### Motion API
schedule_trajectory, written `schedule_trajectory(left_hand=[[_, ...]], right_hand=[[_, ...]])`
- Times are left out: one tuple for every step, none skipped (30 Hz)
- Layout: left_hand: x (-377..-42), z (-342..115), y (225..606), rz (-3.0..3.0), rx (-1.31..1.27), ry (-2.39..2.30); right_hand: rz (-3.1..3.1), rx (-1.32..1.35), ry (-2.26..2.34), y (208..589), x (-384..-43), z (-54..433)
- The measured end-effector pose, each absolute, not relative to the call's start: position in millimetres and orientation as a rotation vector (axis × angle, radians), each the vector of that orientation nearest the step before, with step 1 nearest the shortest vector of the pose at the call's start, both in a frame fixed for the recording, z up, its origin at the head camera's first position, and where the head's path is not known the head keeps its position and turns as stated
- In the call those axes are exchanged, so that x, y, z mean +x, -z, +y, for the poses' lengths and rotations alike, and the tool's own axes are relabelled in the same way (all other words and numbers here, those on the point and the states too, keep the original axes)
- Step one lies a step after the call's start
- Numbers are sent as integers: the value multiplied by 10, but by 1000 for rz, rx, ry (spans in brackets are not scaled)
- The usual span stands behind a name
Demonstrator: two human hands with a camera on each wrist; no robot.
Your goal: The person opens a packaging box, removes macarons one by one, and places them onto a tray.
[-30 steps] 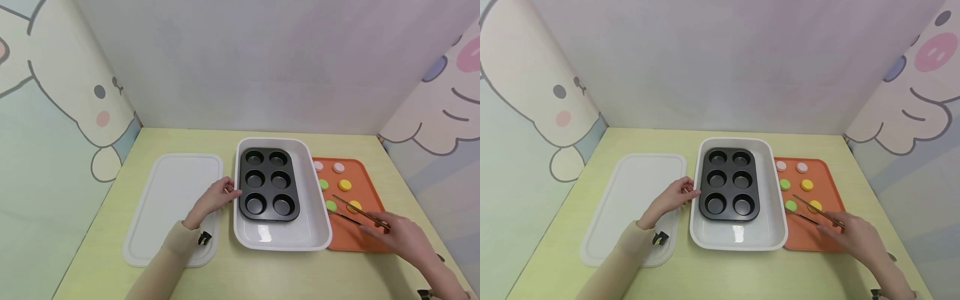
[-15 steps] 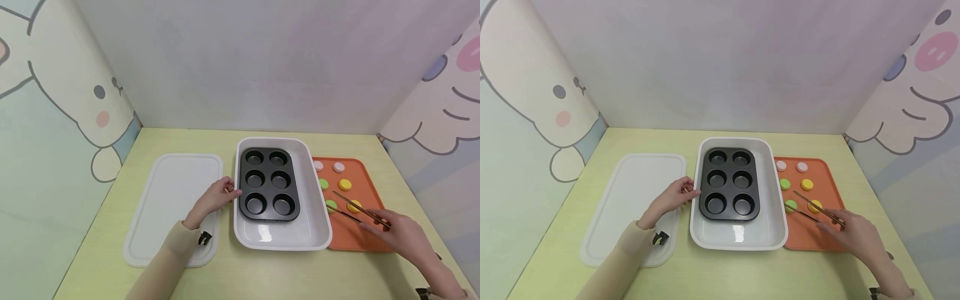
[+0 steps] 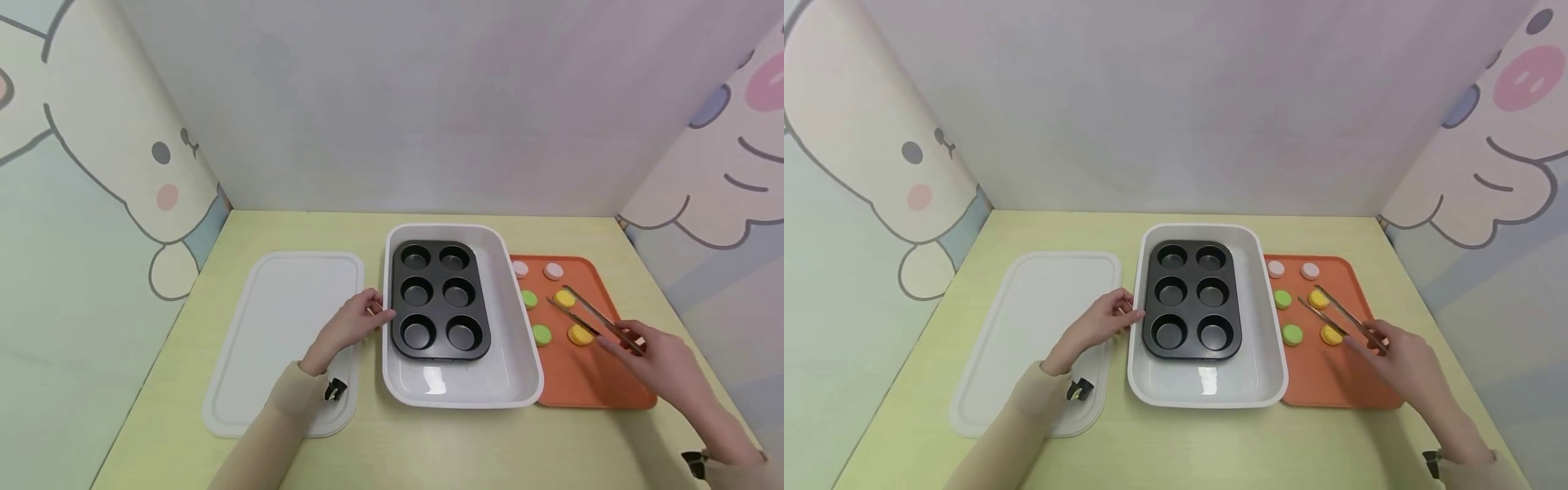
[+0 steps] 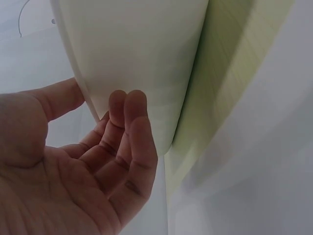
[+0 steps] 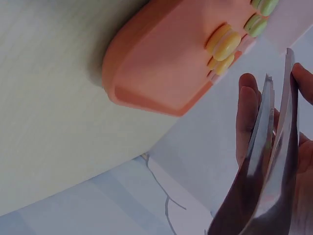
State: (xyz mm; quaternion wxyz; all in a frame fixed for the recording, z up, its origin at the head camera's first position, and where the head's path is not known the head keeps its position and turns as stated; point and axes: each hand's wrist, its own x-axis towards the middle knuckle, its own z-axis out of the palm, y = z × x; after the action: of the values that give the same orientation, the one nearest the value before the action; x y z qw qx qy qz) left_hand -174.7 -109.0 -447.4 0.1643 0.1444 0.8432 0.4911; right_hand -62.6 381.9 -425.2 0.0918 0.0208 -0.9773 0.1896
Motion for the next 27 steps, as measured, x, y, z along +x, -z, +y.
schedule_trajectory(left_hand=[[-1749, -1090, 4474, 2404, 411, -1398], [-1751, -1089, 4474, 2406, 411, -1396], [-1753, -1088, 4475, 2408, 411, -1394], [-1755, -1087, 4476, 2411, 413, -1393], [-1756, -1086, 4477, 2413, 415, -1390], [-1755, -1087, 4478, 2414, 417, -1390], [-1756, -1088, 4480, 2413, 417, -1390], [-1755, -1088, 4481, 2413, 416, -1390], [-1755, -1088, 4482, 2412, 414, -1391], [-1754, -1087, 4482, 2411, 412, -1391], [-1753, -1086, 4482, 2411, 411, -1391], [-1753, -1085, 4481, 2408, 410, -1393], [-1752, -1086, 4480, 2409, 409, -1393], [-1751, -1087, 4479, 2408, 409, -1394], [-1750, -1088, 4479, 2408, 410, -1394], [-1749, -1088, 4478, 2407, 412, -1394], [-1749, -1089, 4480, 2405, 412, -1396], [-1748, -1089, 4480, 2405, 411, -1397], [-1748, -1089, 4480, 2407, 409, -1396], [-1748, -1089, 4481, 2406, 407, -1397], [-1749, -1088, 4481, 2408, 407, -1396], [-1749, -1086, 4480, 2408, 406, -1394], [-1748, -1086, 4481, 2409, 405, -1393], [-1748, -1085, 4480, 2411, 405, -1391], [-1746, -1085, 4480, 2411, 404, -1389], [-1746, -1085, 4479, 2411, 405, -1389], [-1745, -1084, 4477, 2414, 405, -1387]], right_hand=[[-2903, 44, -565, 4237, -642, 3839], [-2902, 25, -564, 4226, -660, 3863], [-2906, 1, -564, 4212, -680, 3884], [-2913, -23, -563, 4195, -700, 3903], [-2917, -42, -560, 4177, -721, 3921], [-2928, -68, -554, 4157, -743, 3936], [-2946, -95, -554, 4140, -765, 3950], [-2969, -115, -550, 4118, -789, 3964], [-2990, -141, -543, 4096, -811, 3971], [-3002, -159, -538, 4080, -832, 3980], [-3012, -175, -538, 4069, -853, 3992], [-3023, -191, -537, 4062, -874, 4004], [-3030, -200, -538, 4062, -897, 4016], [-3037, -208, -533, 4065, -920, 4030], [-3040, -215, -528, 4081, -943, 4042], [-3043, -212, -525, 4101, -967, 4062], [-3054, -211, -519, 4124, -992, 4080], [-3073, -213, -511, 4150, -1019, 4099], [-3087, -210, -501, 4179, -1046, 4115], [-3099, -206, -494, 4207, -1073, 4127], [-3109, -204, -486, 4236, -1098, 4138], [-3120, -204, -484, 4260, -1121, 4144], [-3136, -208, -478, 4280, -1142, 4146], [-3148, -210, -470, 4299, -1159, 4145], [-3156, -213, -463, 4318, -1174, 4139], [-3165, -216, -462, 4332, -1185, 4133], [-3179, -223, -465, 4348, -1195, 4126]])
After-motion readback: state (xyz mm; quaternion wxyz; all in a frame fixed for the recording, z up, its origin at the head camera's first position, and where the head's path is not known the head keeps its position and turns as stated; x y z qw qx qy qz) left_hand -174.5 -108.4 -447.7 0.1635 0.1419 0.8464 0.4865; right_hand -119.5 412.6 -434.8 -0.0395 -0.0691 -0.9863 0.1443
